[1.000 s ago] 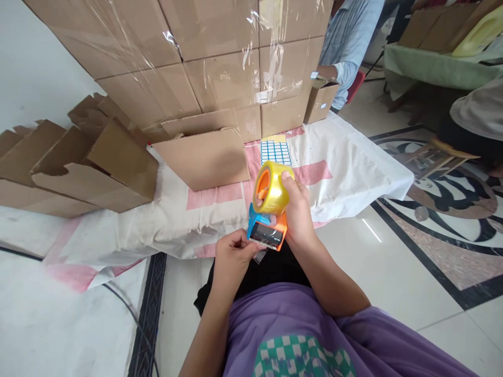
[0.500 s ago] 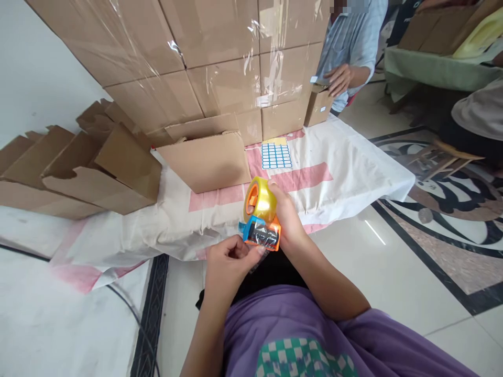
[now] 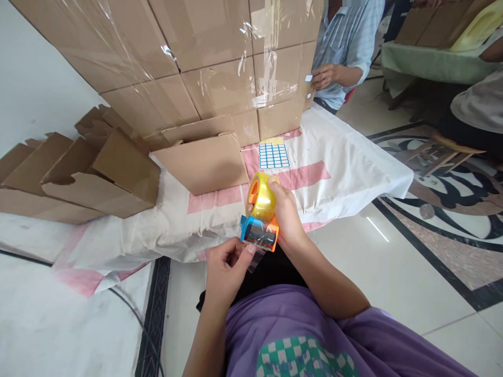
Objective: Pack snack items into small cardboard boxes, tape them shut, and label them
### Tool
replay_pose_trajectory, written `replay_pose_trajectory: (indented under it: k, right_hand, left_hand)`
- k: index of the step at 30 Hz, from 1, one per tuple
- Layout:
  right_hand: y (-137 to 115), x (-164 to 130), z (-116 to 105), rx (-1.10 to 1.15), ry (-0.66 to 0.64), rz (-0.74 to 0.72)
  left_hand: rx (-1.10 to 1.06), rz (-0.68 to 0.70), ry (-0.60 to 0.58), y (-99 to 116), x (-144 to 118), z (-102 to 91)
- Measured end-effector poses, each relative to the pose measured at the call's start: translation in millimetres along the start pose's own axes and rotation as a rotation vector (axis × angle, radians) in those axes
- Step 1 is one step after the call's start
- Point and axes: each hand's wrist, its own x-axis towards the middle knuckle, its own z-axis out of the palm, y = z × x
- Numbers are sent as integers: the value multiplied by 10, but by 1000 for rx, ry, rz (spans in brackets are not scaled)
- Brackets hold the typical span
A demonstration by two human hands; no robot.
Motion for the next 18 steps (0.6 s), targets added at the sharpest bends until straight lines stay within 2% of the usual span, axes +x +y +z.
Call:
replay_pose_trajectory:
  k: [7,12,18]
  right_hand:
    - [-38,-19,-40,-7,33,-35]
    - [-29,-26,-57,-9,43,-39]
    - [21,17,-95,26,58,-50]
  left_hand:
    - [117,-23,35,-43,32,-43]
    - [27,-41,8,-60,48,-1]
    - [125,-47,155,-6,-17,55]
